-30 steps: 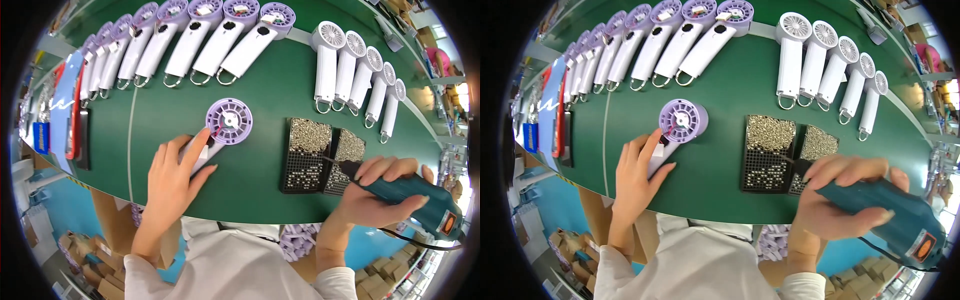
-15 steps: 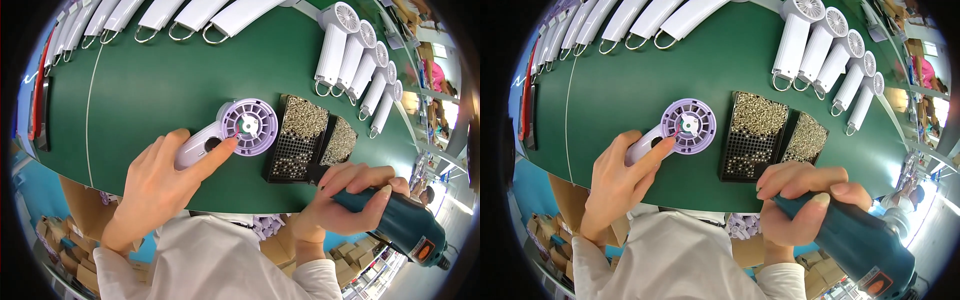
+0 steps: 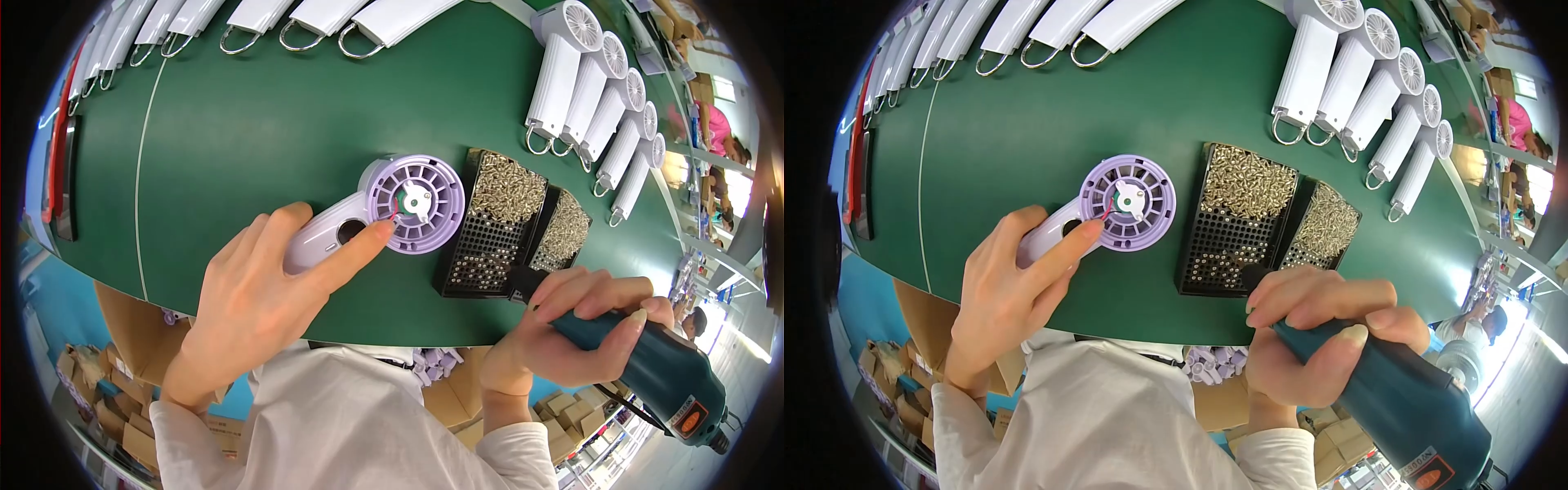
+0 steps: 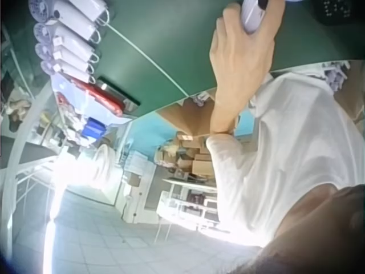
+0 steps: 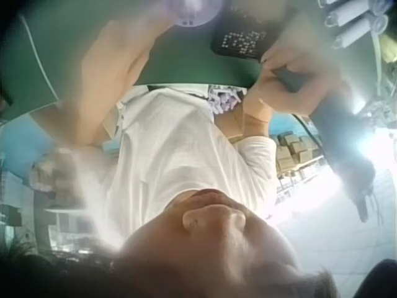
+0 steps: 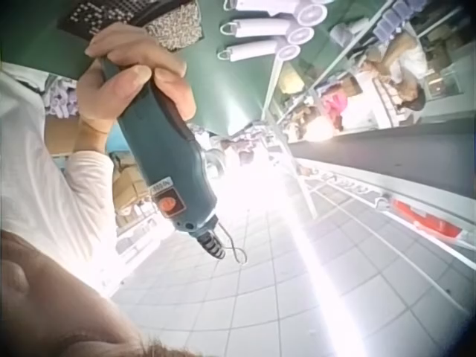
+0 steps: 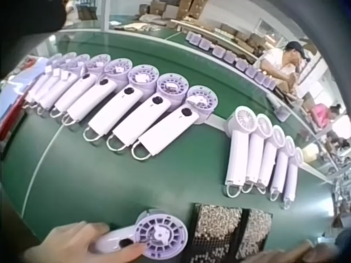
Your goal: The person assembles handheld fans by securing fan housings with screws using an electric screwdriver.
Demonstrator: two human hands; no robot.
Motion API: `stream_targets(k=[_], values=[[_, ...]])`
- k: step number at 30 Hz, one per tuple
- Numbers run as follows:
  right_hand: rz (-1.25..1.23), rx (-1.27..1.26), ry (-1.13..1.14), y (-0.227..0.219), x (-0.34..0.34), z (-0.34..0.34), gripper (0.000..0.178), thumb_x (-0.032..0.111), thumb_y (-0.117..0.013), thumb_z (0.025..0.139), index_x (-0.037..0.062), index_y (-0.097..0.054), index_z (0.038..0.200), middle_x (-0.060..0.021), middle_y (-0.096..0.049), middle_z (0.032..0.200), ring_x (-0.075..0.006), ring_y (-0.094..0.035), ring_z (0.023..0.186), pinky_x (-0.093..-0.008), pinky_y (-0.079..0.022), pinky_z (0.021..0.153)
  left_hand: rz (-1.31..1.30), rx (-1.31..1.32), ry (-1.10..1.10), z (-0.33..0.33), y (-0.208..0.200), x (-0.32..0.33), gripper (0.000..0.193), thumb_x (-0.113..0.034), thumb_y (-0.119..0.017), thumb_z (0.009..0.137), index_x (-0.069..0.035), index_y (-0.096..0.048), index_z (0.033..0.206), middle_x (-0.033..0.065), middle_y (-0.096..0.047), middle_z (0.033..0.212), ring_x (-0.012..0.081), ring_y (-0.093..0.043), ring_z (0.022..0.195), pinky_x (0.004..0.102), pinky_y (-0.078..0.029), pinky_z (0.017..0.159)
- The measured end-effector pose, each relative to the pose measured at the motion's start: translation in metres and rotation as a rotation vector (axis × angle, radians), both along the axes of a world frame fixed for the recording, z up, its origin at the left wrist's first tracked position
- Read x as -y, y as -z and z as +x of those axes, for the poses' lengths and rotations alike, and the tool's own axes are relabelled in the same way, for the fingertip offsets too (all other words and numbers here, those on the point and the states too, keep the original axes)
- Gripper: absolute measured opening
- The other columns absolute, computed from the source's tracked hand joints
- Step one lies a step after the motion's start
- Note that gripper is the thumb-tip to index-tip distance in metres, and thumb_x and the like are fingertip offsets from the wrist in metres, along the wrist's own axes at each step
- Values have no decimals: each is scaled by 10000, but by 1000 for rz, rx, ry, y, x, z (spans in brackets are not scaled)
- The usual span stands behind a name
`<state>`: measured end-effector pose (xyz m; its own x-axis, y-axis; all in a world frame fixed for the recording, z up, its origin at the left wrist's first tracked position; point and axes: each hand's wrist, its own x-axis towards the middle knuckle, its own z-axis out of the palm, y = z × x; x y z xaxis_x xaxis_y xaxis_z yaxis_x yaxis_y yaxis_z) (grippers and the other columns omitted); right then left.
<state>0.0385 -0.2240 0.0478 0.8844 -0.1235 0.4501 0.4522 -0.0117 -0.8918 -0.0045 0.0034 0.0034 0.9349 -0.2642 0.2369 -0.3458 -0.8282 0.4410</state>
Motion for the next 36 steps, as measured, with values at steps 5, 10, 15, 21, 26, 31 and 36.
stream_targets(k=[5, 10, 15, 21, 26, 31, 36], values=[[17, -16, -16, 0, 1, 1, 195, 226, -453, 948, 124, -335, 1064, -87, -432, 672, -214, -452, 358, -375, -447, 344, 4, 5, 3, 0, 0, 0, 561, -48, -656, 659, -248, -649, 1183, 113, -495, 907, 198, -517, 648, 292, -496, 576], [13, -22, -16, 1, 2, 2, 196, 233, -456, 952, 128, -337, 1067, -89, -439, 674, -215, -452, 363, -372, -446, 351, 21, -11, -2, -1, -3, 2, 574, -40, -655, 651, -249, -647, 1186, 116, -495, 913, 197, -523, 654, 295, -499, 587], [5, -60, 12, -1, -1, 5, 211, 253, -465, 954, 134, -338, 1073, -81, -437, 672, -208, -447, 364, -364, -442, 352, 113, -13, 14, 0, -5, 0, 554, -65, -696, 629, -247, -662, 1152, 124, -527, 1006, 244, -555, 808, 315, -489, 649], [161, -110, 233, -2, -5, 18, 202, 201, -434, 946, 93, -392, 1111, -61, -425, 614, -165, -378, 324, -324, -398, 311, -99, 244, 101, -12, -8, 17, 395, -215, -774, 660, -169, -678, 1040, 115, -599, 1103, 346, -535, 1038, 403, -454, 782], [178, -123, 365, 1, -7, 26, 166, 216, -430, 961, 51, -446, 947, -35, -411, 632, -120, -315, 327, -265, -302, 306, -92, 72, 378, -9, 3, 64, 330, -301, -675, 789, -59, -613, 1003, 146, -595, 1205, 266, -543, 1134, 322, -449, 807], [208, -128, 308, 1, 4, 26, 215, 224, -443, 933, 48, -410, 1051, -54, -429, 613, -150, -362, 316, -309, -378, 288, -57, -26, 379, -2, 8, 84, 461, -394, -644, 799, -13, -586, 1052, 143, -504, 1333, 274, -498, 1159, 333, -426, 848], [323, -84, 264, -4, 11, 26, 227, 254, -409, 943, 93, -439, 1100, -48, -424, 626, -154, -349, 308, -306, -367, 277, 116, 17, 383, 1, 10, 87, 432, -382, -638, 799, -38, -595, 1057, 116, -494, 1352, 257, -484, 1142, 338, -416, 868]])
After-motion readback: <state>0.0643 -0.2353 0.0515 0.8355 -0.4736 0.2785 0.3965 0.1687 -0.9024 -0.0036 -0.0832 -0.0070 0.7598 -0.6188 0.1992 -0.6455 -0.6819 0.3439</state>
